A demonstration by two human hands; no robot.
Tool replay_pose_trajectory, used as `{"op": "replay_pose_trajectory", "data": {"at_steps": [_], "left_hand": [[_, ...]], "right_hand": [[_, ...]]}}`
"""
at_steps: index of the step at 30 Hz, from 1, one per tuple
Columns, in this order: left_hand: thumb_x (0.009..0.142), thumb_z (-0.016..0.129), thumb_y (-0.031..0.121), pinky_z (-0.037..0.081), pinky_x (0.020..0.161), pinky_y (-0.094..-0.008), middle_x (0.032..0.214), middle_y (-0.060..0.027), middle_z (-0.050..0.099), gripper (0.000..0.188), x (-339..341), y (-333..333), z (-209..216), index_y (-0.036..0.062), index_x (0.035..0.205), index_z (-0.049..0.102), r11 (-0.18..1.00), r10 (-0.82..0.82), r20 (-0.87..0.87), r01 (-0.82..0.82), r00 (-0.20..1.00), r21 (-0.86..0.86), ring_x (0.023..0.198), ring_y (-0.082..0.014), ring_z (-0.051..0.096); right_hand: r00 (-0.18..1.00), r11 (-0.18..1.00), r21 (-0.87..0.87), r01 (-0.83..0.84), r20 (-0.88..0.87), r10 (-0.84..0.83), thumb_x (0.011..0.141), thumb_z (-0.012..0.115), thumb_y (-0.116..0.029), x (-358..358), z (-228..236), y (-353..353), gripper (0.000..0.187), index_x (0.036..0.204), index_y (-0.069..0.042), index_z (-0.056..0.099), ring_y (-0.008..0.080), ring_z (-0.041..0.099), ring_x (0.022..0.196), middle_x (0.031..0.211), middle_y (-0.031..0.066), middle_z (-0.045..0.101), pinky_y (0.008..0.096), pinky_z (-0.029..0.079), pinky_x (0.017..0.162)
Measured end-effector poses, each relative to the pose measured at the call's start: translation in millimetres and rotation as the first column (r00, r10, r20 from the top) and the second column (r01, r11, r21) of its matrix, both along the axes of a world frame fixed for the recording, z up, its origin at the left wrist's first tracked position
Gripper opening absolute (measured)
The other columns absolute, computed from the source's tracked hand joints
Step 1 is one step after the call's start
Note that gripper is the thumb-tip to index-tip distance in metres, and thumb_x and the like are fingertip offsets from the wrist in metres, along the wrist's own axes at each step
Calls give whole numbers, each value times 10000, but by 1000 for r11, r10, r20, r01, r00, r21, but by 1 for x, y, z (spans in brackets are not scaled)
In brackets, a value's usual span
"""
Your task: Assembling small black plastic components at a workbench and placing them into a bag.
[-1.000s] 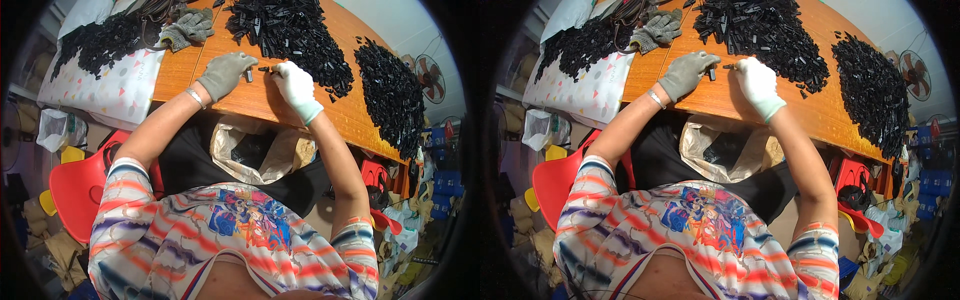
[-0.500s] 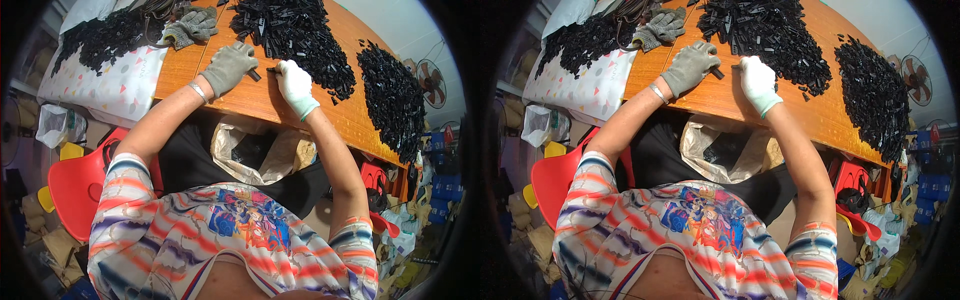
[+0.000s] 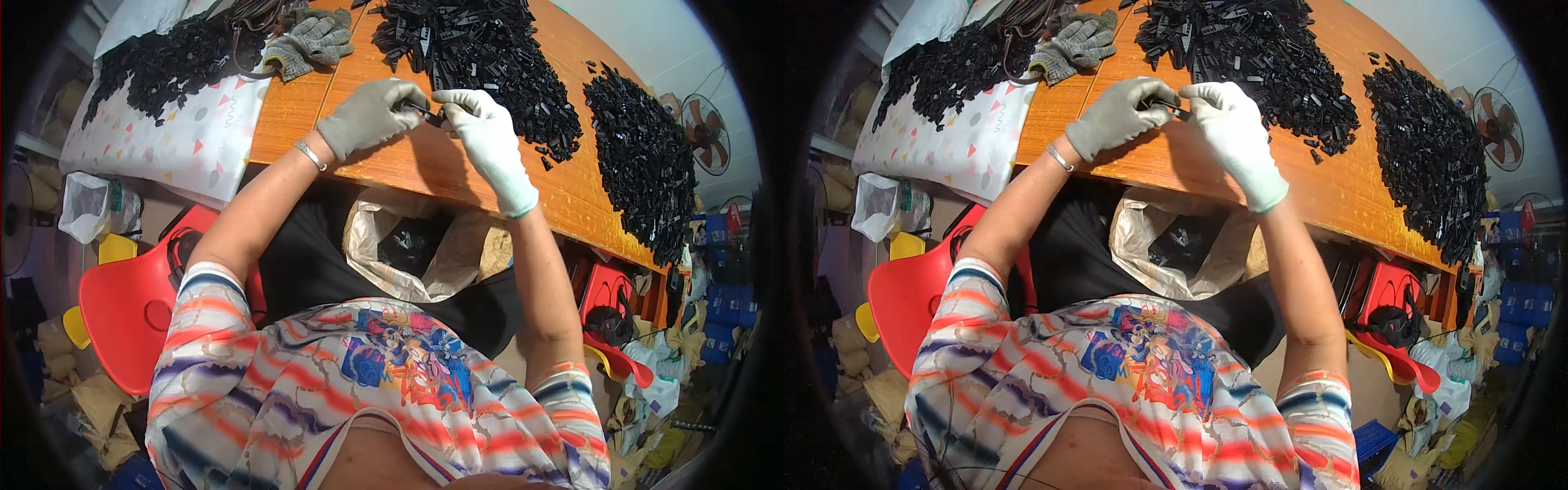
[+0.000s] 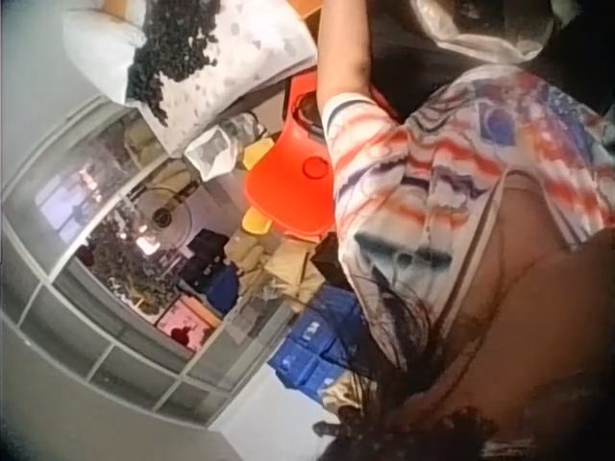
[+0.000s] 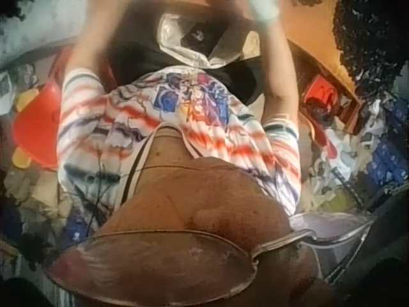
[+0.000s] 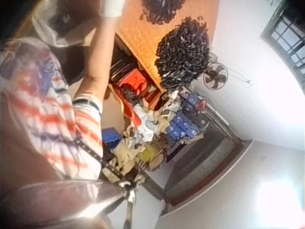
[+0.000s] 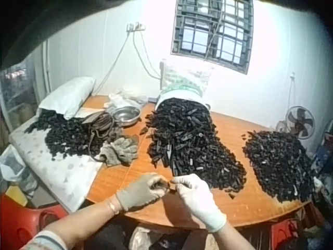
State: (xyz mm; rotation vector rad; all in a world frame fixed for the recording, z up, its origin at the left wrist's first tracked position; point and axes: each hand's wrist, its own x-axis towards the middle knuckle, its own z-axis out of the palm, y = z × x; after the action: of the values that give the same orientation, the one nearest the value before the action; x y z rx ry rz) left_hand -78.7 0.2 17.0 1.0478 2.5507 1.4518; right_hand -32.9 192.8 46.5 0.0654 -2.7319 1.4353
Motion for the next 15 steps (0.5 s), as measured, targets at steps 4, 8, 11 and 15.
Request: {"op": "replay_pose_trajectory", "data": {"at_steps": [4,8,11,15], "left_hand": [[908,623,73,488,701,-199,958,-8,642,154,15,9,2,20,1051,636,844,-160,493,-141,855,518,863,-66,589],[929,615,100,503,811,-218,997,-14,637,180,23,22,-28,23,1092,609,642,-344,465,-157,816,751,897,-78,593],[968,570,195,509,822,-232,997,-18,636,210,37,31,-30,29,1094,598,528,-407,550,-303,729,793,902,-96,607],[947,610,273,514,802,-245,981,-13,660,231,42,30,-32,71,1059,617,504,-438,553,-315,709,804,852,-99,621]], "right_hand": [[999,860,-509,33,23,-25,910,603,-96,18,1,-18,168,1019,17,662,60,578,678,794,15,646,209,470,629],[999,797,-603,33,50,-3,909,620,-111,29,-6,-24,150,996,11,628,61,562,638,783,13,620,207,461,591],[999,762,-647,24,49,10,908,630,-130,31,-10,-16,162,997,5,619,60,549,624,783,10,607,206,455,580],[1000,747,-665,-2,6,8,922,621,-183,36,1,-16,237,1057,11,606,83,553,642,843,38,618,209,437,582]]}}
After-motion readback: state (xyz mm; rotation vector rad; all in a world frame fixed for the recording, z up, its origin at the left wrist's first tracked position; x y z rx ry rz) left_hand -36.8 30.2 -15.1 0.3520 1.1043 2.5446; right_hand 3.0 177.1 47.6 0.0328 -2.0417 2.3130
